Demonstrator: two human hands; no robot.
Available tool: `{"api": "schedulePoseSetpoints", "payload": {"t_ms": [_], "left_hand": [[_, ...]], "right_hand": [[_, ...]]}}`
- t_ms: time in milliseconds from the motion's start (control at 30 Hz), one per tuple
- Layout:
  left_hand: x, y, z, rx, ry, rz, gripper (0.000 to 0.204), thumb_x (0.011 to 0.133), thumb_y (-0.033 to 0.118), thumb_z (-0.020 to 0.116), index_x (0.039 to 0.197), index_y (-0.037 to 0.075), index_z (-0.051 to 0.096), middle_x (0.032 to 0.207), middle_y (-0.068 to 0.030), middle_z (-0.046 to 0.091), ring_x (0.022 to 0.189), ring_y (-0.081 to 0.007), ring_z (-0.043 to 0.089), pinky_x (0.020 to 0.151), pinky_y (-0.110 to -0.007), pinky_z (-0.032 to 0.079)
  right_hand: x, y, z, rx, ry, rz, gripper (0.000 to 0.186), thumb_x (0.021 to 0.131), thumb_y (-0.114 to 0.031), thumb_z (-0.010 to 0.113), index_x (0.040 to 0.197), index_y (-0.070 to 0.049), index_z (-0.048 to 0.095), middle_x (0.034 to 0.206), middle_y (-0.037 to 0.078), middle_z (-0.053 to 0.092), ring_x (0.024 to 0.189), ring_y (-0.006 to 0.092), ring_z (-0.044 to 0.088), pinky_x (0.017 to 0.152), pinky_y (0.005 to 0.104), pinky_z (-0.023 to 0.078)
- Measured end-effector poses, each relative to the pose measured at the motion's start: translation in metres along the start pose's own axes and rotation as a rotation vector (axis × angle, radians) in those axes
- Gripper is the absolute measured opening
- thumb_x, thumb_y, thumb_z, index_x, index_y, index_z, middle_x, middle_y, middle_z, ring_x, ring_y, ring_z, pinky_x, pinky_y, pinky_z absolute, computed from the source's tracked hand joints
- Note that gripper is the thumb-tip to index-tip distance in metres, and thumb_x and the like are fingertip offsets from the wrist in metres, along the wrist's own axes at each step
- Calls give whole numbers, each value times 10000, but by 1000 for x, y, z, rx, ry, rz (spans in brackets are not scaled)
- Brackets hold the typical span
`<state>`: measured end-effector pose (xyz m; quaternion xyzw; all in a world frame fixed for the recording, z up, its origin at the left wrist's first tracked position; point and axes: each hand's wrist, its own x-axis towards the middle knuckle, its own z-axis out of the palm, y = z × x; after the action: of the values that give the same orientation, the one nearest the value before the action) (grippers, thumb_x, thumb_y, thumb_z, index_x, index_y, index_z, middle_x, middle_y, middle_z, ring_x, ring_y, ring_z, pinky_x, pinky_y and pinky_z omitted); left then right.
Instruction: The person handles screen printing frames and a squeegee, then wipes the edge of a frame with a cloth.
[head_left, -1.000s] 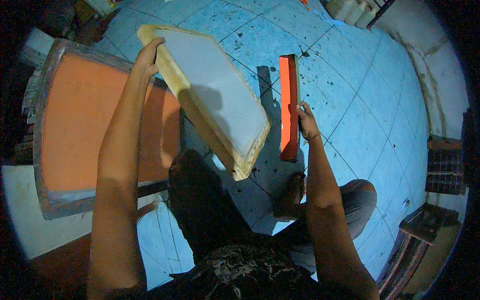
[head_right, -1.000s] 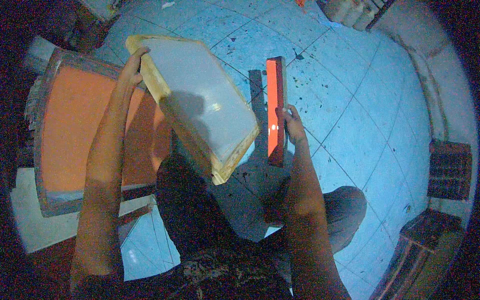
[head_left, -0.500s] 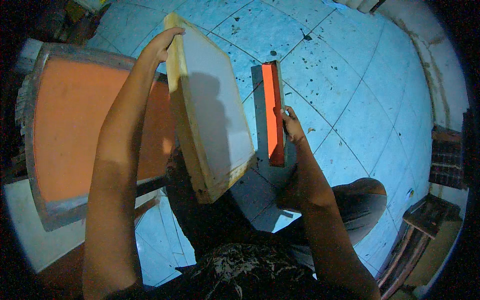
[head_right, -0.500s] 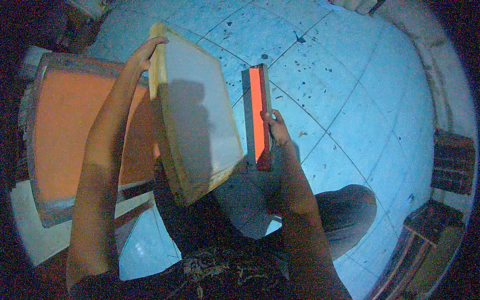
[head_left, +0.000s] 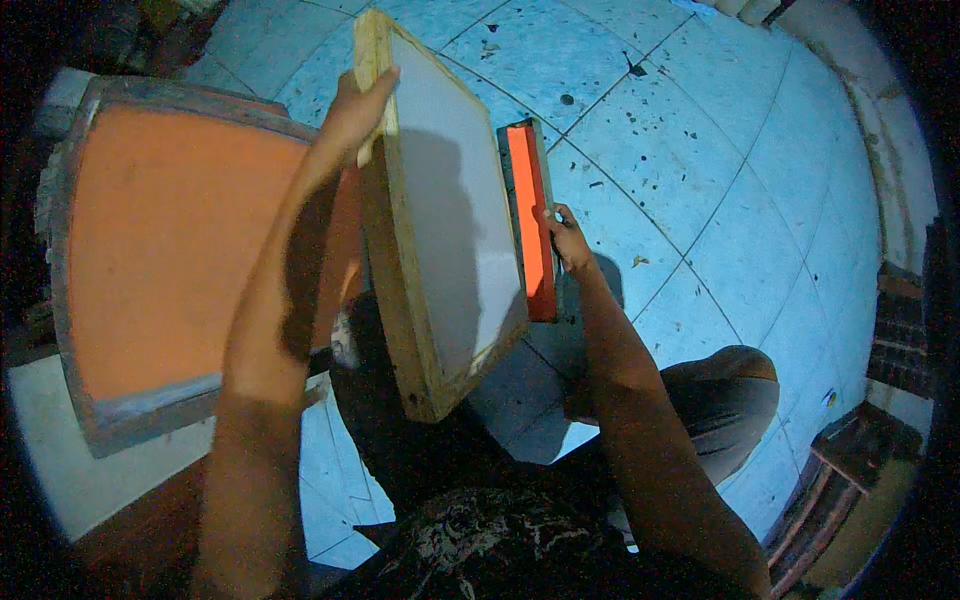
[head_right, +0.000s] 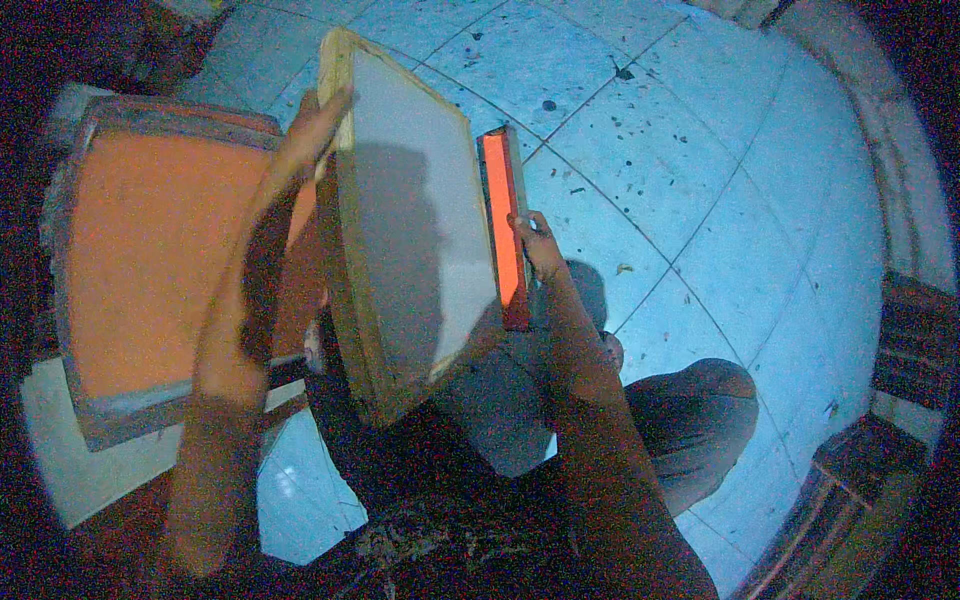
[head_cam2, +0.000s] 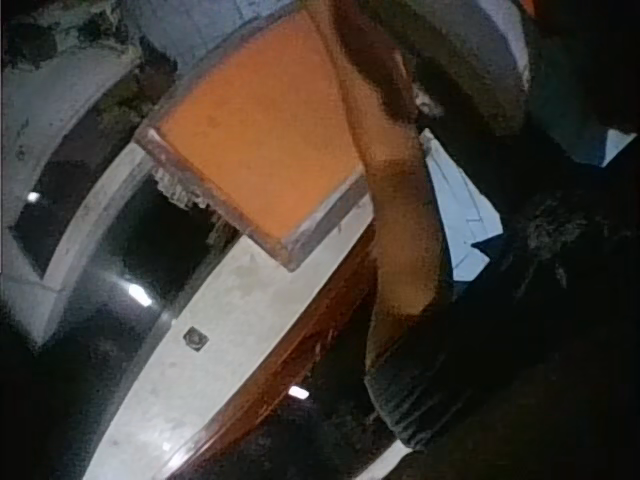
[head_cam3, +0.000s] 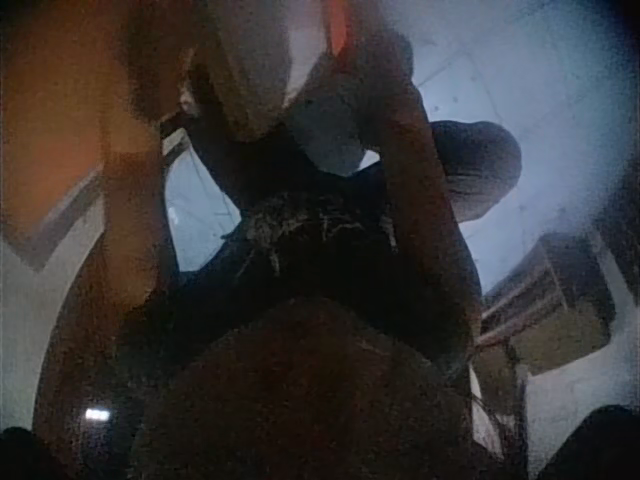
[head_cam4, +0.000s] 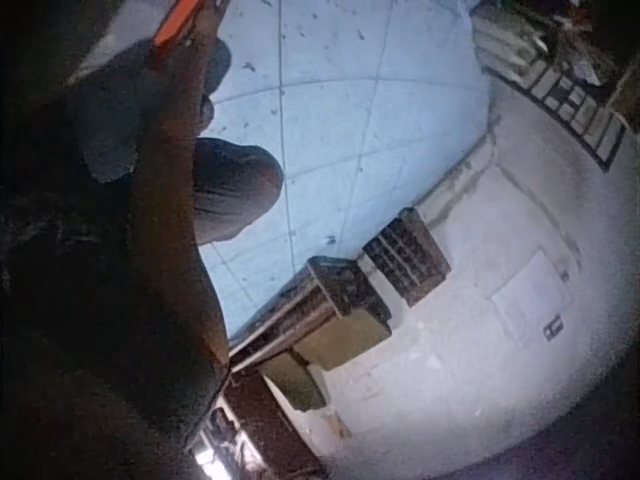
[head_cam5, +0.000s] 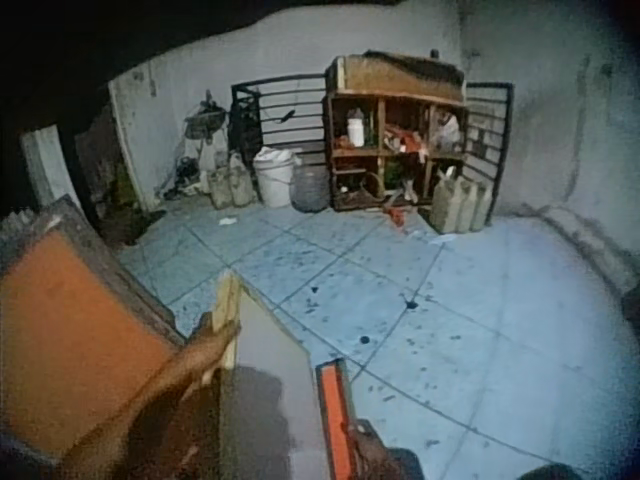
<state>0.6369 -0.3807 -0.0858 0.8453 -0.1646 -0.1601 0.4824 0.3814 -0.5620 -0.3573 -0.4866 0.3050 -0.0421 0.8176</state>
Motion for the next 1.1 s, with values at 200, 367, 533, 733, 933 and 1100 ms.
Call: {"api": "schedulePoseSetpoints", "payload": {"t_ms": [200, 367, 533, 733, 933, 1100], "left_hand": [[-85, -39, -1, 92, -58, -98, 568, 829, 377, 566, 1182, -30, 383, 980, -149, 522, 926, -273, 521, 793, -390, 434], [-98, -40, 2, -45, 51, 1, 482, 831, 267, 545, 1169, -33, 376, 1008, -187, 497, 932, -279, 507, 800, -386, 428], [-109, -34, 8, -74, 96, -77, 439, 842, 232, 533, 1158, -30, 376, 1030, -194, 494, 953, -285, 502, 827, -382, 416], [-115, -25, 13, -23, 71, -6, 466, 850, 199, 520, 1216, -33, 347, 1097, -215, 489, 1019, -314, 498, 873, -400, 398], [-111, -23, 16, -71, 65, -39, 494, 837, 187, 523, 1240, -28, 337, 1109, -225, 483, 1038, -323, 493, 893, -407, 391], [-111, -31, 18, -51, 64, 42, 524, 816, 186, 539, 1252, -20, 336, 1114, -223, 485, 1039, -328, 496, 894, -409, 396]], "right_hand": [[21, 11, 8, -98, 15, -14, 286, 896, -298, 546, 1063, -70, 499, 983, 73, 605, 904, 168, 540, 784, 324, 436], [28, 1, 7, -142, 80, 44, 333, 881, -327, 564, 1077, -66, 496, 968, 81, 602, 894, 182, 544, 782, 337, 435], [28, 0, 4, -54, 90, 31, 287, 895, -235, 541, 1117, -71, 463, 914, 82, 586, 800, 171, 564, 688, 305, 468], [36, 10, -4, -140, 59, -46, 244, 896, -226, 545, 1075, -72, 482, 870, 54, 584, 748, 141, 553, 640, 288, 470], [43, 18, -4, -162, 67, -37, 227, 900, -234, 542, 1053, -74, 490, 867, 56, 588, 748, 142, 560, 640, 294, 473], [48, 14, -1, -178, 71, -3, 263, 895, -242, 551, 1073, -64, 477, 857, 75, 591, 735, 156, 566, 640, 311, 482]]}}
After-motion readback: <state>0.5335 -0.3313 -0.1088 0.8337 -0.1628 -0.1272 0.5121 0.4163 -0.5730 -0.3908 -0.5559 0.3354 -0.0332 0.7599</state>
